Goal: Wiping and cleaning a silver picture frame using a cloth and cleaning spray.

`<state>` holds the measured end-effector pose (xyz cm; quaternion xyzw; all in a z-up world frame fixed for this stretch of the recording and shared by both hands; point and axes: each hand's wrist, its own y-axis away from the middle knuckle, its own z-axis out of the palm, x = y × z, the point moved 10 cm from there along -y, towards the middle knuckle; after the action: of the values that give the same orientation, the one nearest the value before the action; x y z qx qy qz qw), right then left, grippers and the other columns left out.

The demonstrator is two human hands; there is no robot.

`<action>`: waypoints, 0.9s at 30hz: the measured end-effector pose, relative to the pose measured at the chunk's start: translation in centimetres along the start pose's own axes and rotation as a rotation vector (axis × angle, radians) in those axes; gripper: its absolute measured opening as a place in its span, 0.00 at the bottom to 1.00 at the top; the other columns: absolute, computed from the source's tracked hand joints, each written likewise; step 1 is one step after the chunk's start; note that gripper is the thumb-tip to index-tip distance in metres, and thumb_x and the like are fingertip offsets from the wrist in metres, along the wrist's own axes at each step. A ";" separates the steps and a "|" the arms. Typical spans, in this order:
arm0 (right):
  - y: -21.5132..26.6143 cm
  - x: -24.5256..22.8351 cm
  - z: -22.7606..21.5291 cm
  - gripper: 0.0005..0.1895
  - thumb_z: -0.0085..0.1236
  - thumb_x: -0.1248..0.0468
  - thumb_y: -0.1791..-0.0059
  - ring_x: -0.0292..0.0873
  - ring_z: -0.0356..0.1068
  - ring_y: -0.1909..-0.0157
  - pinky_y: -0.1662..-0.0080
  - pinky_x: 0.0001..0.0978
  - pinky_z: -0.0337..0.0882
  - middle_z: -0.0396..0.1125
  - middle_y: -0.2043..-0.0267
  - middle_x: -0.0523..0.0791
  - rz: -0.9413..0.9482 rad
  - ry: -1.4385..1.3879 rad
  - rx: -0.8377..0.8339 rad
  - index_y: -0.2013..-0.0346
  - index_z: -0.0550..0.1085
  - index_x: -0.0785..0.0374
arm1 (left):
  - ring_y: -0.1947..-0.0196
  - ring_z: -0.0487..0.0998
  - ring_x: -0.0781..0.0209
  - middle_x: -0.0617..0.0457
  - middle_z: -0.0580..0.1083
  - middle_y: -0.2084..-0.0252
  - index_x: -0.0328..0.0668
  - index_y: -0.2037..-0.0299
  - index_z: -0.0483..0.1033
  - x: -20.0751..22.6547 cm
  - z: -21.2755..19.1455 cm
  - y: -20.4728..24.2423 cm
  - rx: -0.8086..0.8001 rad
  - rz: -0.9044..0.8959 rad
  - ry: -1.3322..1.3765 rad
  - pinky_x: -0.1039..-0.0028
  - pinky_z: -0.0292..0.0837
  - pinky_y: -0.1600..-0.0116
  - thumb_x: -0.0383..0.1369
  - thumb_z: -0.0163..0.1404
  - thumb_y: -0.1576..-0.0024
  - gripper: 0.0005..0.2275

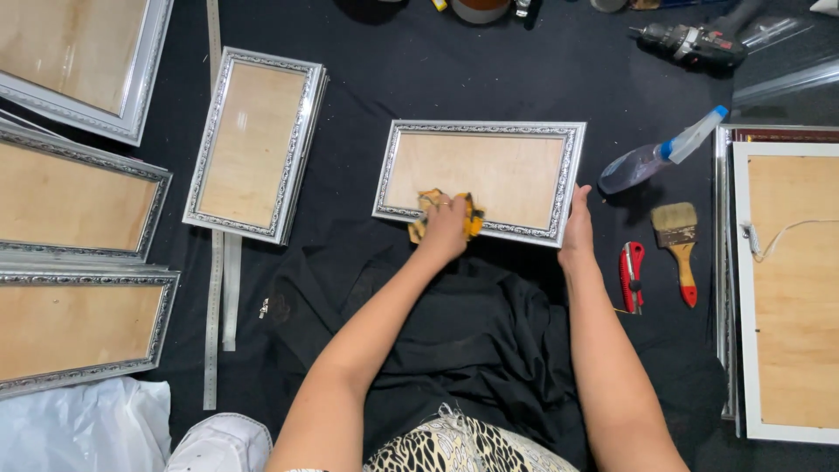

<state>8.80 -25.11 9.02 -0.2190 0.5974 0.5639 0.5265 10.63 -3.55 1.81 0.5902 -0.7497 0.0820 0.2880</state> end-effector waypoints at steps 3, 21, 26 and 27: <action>-0.6 0.6 -0.4 0.38 0.31 0.32 0.45 0.49 0.59 0.28 0.29 0.44 0.58 0.57 0.28 0.46 0.000 -0.025 -0.007 0.28 0.61 0.49 | 0.52 0.68 0.21 0.34 0.63 0.51 0.39 0.56 0.62 7.0 0.6 0.3 0.036 0.123 0.060 0.48 0.69 0.45 0.21 0.56 0.54 0.19; -1.8 3.3 0.5 0.42 0.25 0.29 0.47 0.52 0.65 0.32 0.33 0.43 0.66 0.60 0.30 0.51 0.073 -0.118 -0.121 0.26 0.56 0.47 | 0.58 0.75 0.48 0.43 0.73 0.50 0.49 0.55 0.73 12.8 -1.9 5.9 0.689 0.860 -0.248 0.69 0.71 0.56 0.30 0.46 0.37 0.04; -2.2 3.6 -0.2 0.44 0.23 0.28 0.47 0.52 0.69 0.37 0.39 0.38 0.73 0.64 0.34 0.53 0.089 -0.076 -0.105 0.26 0.57 0.48 | 0.61 0.74 0.46 0.42 0.72 0.53 0.47 0.60 0.70 6.2 -3.6 5.3 0.630 0.837 -0.293 0.68 0.71 0.58 0.31 0.47 0.37 0.01; -1.9 3.3 0.0 0.44 0.23 0.28 0.47 0.51 0.70 0.38 0.40 0.38 0.74 0.65 0.35 0.53 0.092 -0.060 -0.099 0.26 0.56 0.49 | 0.62 0.73 0.48 0.44 0.72 0.54 0.48 0.60 0.69 4.5 -3.1 4.6 0.571 0.794 -0.347 0.67 0.72 0.61 0.32 0.46 0.38 0.01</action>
<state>9.24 -24.55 5.27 -0.2001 0.5622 0.6226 0.5063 6.78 -4.50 7.74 0.3202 -0.9004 0.2871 -0.0664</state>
